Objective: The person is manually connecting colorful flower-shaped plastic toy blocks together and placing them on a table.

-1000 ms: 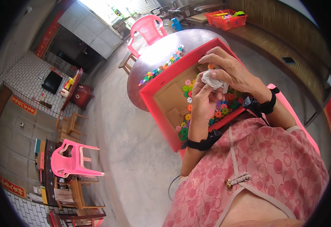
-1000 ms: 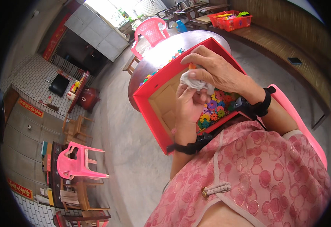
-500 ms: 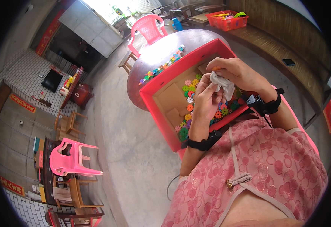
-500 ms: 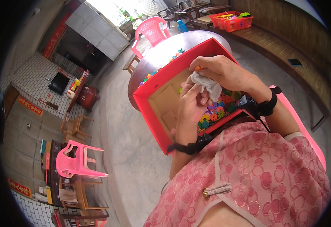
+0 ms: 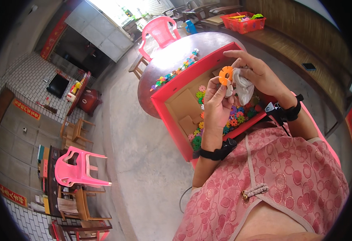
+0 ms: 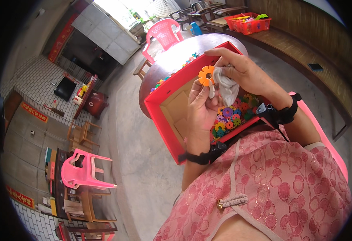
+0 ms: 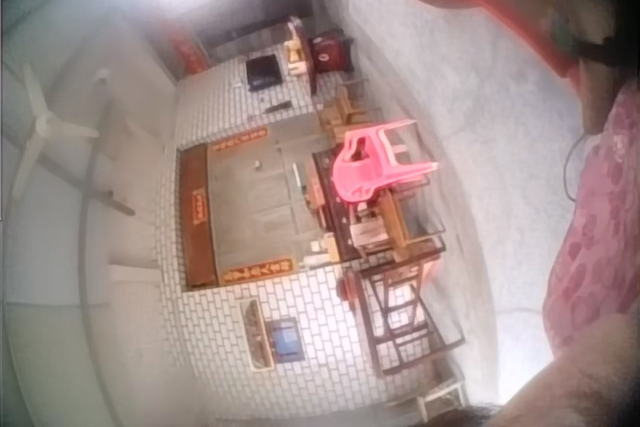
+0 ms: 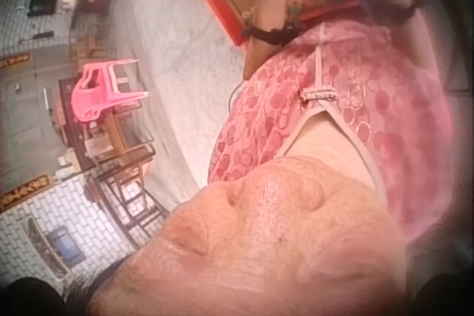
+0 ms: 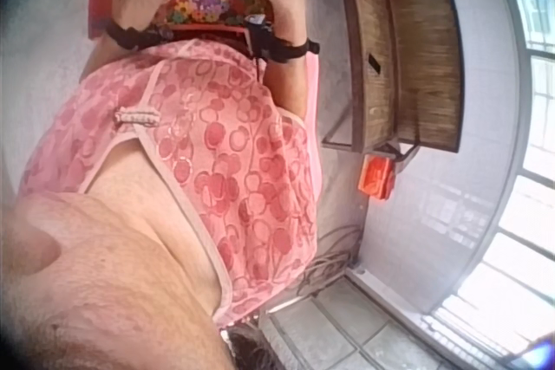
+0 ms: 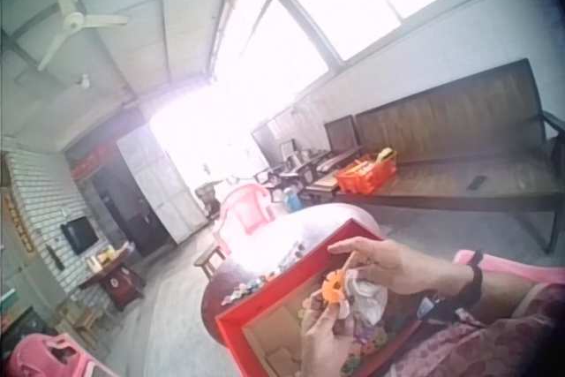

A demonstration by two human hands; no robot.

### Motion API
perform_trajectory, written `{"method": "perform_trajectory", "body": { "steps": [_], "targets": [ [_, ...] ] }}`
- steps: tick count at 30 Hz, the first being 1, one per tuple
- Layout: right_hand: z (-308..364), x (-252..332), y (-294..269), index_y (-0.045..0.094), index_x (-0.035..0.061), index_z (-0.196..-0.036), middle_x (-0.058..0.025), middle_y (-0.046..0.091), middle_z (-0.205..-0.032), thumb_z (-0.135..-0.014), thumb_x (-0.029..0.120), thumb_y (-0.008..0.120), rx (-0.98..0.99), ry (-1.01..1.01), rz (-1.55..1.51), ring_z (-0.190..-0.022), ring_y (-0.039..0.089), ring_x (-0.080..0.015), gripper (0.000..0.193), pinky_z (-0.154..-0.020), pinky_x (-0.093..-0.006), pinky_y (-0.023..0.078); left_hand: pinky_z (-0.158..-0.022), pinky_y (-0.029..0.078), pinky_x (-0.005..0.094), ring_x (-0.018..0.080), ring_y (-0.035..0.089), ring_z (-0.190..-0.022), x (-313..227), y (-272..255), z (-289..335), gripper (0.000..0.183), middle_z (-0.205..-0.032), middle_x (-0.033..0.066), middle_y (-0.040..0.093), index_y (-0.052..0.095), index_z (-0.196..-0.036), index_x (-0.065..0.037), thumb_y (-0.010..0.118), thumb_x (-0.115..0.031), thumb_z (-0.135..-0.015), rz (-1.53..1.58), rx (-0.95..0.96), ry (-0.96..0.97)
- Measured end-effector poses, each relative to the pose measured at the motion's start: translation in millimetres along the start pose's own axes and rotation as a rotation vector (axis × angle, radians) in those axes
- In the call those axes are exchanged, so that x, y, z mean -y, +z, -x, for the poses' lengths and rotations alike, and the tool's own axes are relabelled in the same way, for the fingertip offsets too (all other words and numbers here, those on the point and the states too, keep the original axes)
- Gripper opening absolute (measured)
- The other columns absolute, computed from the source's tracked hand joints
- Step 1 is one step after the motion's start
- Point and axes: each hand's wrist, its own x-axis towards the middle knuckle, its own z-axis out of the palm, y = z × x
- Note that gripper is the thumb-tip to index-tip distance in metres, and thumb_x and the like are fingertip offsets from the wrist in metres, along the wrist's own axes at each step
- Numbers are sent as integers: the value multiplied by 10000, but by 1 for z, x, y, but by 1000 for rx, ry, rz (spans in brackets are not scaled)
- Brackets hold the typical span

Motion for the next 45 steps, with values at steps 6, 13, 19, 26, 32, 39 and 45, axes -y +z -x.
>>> {"method": "perform_trajectory", "body": {
  "steps": [6, 13, 19, 26, 32, 39, 45],
  "targets": [
    [-4, -16, 34, 500, 30, -1246, -99, 561, -1064, -894, -56, 480, -219, -92, -24, -954, 577, -184, 363, -823, -291, 469, -666, 570, 293, 154, 638, -767, 0, 9, 0, 72, -932, 59, 614, 486, -980, -100, 547, -108, -944, -117, -110, 160],
    [-5, -19, 39, 524, 5, -1195, -122, 564, -1025, -881, -12, 520, -261, -134, 24, -922, 587, -212, 315, -791, -311, 477, -693, 553, 272, 136, 623, -832, 5, 10, 4, 95, -975, 46, 597, 455, -970, -97, 544, -123, -953, -300, -225, 262],
    [-1, -27, 39, 568, -9, -1025, -84, 586, -873, -896, 43, 543, -179, 90, -120, -808, 585, -174, 141, -711, -300, 470, -670, 516, 243, 93, 579, -784, 6, 5, 1, 126, -895, 5, 559, 464, -950, -75, 565, -149, -948, -482, -194, 328],
    [-1, -14, 27, 516, -6, -872, -140, 555, -747, -914, 95, 524, -149, 84, 70, -678, 582, -223, 109, -627, -335, 443, -586, 496, 226, 83, 566, -725, 16, -3, 0, 128, -826, 4, 551, 490, -953, -57, 574, -153, -943, -644, -93, 278],
    [-13, -36, 20, 471, 1, -880, -190, 544, -742, -883, 81, 527, 9, -148, 218, -707, 567, -387, 97, -621, -421, 436, -605, 486, 204, 73, 535, -685, 14, 1, -2, 346, -873, 22, 526, 399, -1174, -53, 581, -9, -883, -630, -198, 193],
    [-58, -57, 16, 487, -4, -932, -188, 526, -772, -860, 55, 520, 221, -299, 230, -741, 542, -395, 98, -651, -439, 419, -604, 507, 242, 161, 617, -789, -27, 18, 5, 643, -1074, 129, 549, 293, -1404, -62, 578, -39, -828, -937, -318, 216],
    [-85, -83, 13, 525, 4, -997, -160, 559, -793, -849, 62, 545, 290, -301, 255, -773, 574, -348, 160, -653, -427, 447, -710, 510, 277, 142, 570, -873, -61, 9, -10, 693, -1125, 129, 486, 313, -1400, -71, 688, -129, -820, -1251, -359, 114]
  ]
}}
